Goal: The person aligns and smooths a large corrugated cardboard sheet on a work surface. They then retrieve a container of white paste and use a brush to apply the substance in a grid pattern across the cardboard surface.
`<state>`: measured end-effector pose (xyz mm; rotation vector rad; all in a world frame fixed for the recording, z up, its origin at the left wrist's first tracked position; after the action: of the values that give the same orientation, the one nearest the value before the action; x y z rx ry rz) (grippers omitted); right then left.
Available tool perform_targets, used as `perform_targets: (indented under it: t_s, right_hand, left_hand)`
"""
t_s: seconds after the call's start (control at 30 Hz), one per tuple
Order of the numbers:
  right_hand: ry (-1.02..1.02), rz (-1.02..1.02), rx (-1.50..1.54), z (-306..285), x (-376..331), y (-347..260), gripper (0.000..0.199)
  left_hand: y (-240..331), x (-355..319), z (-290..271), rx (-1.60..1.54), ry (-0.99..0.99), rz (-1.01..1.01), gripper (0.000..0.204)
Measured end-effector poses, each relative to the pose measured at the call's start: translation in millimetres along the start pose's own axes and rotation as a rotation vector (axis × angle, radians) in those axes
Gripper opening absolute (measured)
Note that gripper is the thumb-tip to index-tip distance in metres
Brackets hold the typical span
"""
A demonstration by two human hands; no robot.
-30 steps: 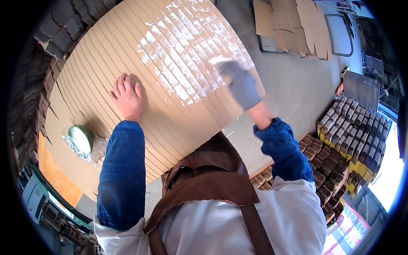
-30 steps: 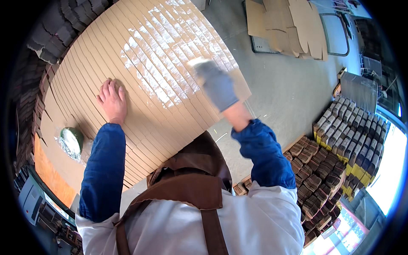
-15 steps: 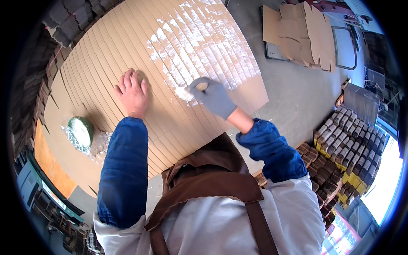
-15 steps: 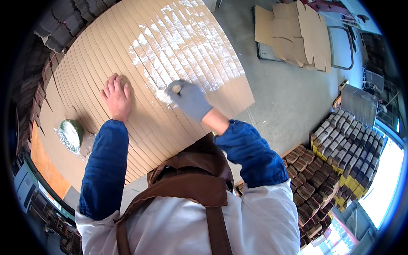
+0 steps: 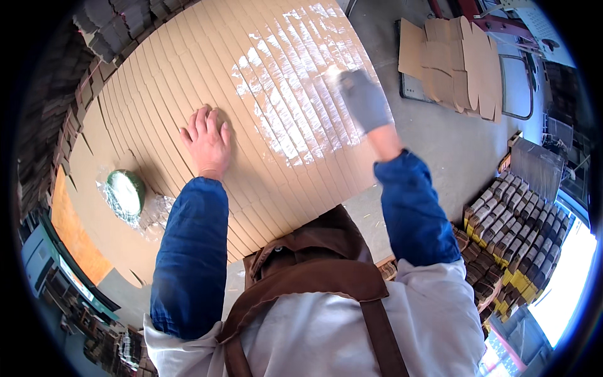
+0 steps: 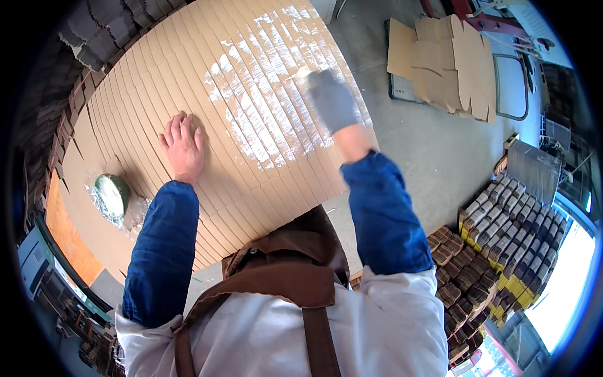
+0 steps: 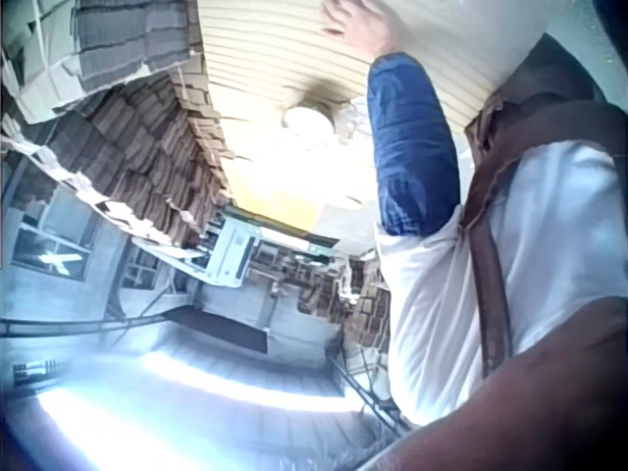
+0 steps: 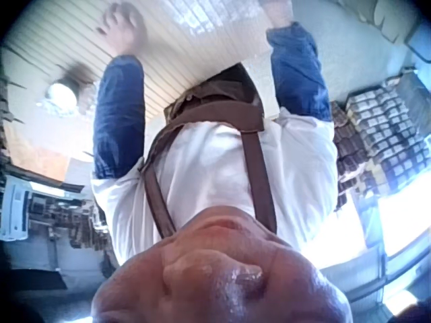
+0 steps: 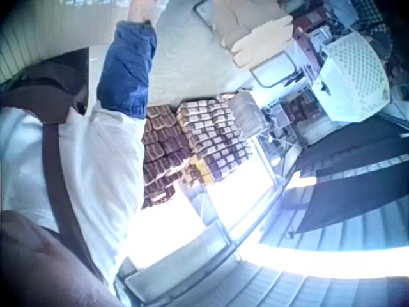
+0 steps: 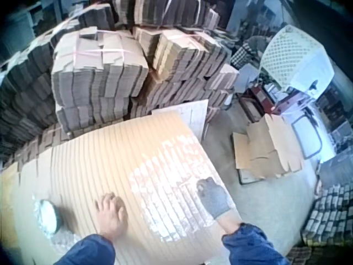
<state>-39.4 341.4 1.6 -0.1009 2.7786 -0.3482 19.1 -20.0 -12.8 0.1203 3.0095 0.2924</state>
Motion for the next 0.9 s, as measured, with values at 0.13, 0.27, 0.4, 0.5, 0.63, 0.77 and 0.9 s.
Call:
perform_targets:
  t_s: [0.13, 0.27, 0.4, 0.5, 0.63, 0.77, 0.9]
  right_hand:
    - [0.299, -0.071, 0.230, -43.7, -5.1, 15.1, 0.022]
    - [-0.022, -0.245, 0.319, 4.7, -25.8, -80.4, 0.023]
    - [0.162, 0.103, 0.050, -40.4, 35.5, 75.7, 0.019]
    - [0.338, 0.131, 0.246, -74.0, 29.0, 100.6, 0.016]
    - [0.341, -0.084, 0.335, -71.3, -20.7, 40.4, 0.018]
    - [0.294, -0.029, 0.223, -69.2, -37.8, 54.1, 0.022]
    - [0.209, -0.132, 0.079, -58.4, -49.1, 40.1, 0.028]
  left_hand:
    - [0.6, 4.2, 1.2, -0.007, 0.015, -0.014, 0.041]
    - [-1.6, -2.5, -3.6, 0.000, -0.003, -0.018, 0.041]
    - [3.7, 3.1, 0.8, 0.002, -0.042, -0.022, 0.042]
    - [1.6, 3.8, -1.5, -0.012, -0.024, -0.027, 0.042]
    - [-2.4, -1.3, 2.0, 0.000, -0.021, -0.025, 0.043]
    - [-2.3, -1.6, 0.9, -0.001, -0.003, -0.022, 0.043]
    - [-0.4, -0.2, -1.7, 0.000, -0.015, -0.023, 0.043]
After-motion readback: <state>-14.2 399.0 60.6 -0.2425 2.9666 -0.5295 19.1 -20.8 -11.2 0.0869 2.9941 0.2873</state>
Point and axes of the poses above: each hand's wrist, its own x-axis towards the middle knuckle, its own z-axis out of the palm, y = z × x, the point moved 8 cm from there along x, towards the middle knuckle, and after that the axes turned 10 degrees about -y, right-handed, at the moved point
